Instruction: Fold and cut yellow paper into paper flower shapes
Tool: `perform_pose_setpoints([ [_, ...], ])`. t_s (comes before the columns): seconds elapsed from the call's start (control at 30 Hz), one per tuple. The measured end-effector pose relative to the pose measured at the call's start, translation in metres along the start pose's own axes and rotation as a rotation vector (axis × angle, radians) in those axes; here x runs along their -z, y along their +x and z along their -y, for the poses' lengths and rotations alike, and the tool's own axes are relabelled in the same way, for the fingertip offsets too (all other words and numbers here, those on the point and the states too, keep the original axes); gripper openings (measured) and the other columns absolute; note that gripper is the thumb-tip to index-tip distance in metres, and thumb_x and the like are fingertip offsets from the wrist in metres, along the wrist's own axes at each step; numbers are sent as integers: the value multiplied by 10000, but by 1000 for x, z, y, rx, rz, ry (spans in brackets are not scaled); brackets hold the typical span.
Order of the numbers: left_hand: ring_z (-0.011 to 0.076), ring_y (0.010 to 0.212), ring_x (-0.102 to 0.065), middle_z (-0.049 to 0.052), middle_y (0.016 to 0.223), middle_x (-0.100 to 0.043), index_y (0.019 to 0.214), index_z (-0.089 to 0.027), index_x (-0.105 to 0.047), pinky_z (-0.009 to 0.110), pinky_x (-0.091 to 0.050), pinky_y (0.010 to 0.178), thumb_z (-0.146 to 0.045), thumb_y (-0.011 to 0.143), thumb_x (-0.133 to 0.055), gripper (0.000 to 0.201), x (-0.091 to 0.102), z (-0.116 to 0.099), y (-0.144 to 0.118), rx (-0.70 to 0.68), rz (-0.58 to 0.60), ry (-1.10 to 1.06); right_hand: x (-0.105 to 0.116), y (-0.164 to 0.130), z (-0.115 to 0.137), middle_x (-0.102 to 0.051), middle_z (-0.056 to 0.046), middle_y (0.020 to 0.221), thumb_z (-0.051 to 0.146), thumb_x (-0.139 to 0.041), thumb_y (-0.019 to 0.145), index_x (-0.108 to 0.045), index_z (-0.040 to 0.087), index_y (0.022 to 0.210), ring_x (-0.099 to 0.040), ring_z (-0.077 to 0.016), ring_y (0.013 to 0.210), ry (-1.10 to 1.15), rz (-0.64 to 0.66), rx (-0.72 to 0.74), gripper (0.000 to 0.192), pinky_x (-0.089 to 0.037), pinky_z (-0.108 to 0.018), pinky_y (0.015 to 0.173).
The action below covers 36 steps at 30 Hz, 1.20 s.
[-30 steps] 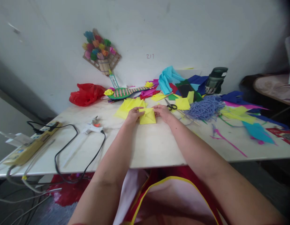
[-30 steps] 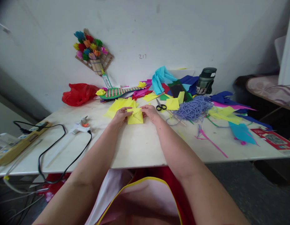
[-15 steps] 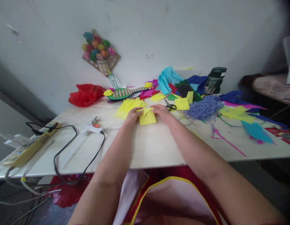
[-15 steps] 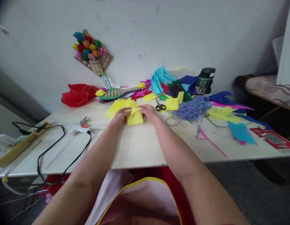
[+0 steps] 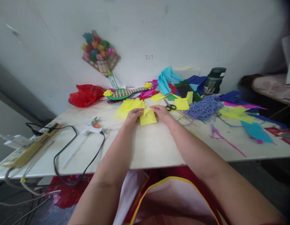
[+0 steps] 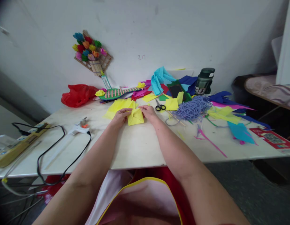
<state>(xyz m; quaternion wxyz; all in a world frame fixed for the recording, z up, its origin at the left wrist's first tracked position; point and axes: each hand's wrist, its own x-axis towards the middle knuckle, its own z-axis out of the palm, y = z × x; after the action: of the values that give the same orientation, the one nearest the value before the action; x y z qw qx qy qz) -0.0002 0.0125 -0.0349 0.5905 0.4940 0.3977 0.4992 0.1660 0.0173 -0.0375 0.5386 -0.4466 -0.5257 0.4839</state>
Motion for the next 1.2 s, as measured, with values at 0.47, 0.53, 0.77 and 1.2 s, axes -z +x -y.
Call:
perform_pose_setpoints([
  [0.47,106,540,-556,7,625,-609,839,-136,-608,228,-429,528,-232,504,-696,359,1,2,1,-24,-8,20,3,0,-1,-565,15,541,185,-514,682,-611,130,921,-491,-91,446,51,38,-30,263,-385,-205,415],
  [0.53,104,536,-553,5,623,-608,832,-136,-612,225,-426,524,-238,501,-697,356,0,1,0,-28,-17,36,3,0,-1,-565,14,535,223,-531,686,-611,133,896,-493,-92,438,79,44,-33,243,-385,-204,408],
  [0.77,84,508,-526,-20,590,-579,822,-145,-609,207,-409,502,-258,503,-700,351,-2,0,-1,-46,-2,104,4,-2,1,-562,5,508,365,-565,698,-593,131,758,-493,-93,403,109,37,-66,243,-387,-203,385],
  [1.2,24,351,-318,-105,413,-345,1050,-155,-537,171,-233,377,-279,521,-706,569,-2,-3,-1,-132,14,184,3,-3,1,-522,21,445,271,-608,633,-528,161,589,-476,-110,396,-31,8,-48,143,-373,-229,381],
])
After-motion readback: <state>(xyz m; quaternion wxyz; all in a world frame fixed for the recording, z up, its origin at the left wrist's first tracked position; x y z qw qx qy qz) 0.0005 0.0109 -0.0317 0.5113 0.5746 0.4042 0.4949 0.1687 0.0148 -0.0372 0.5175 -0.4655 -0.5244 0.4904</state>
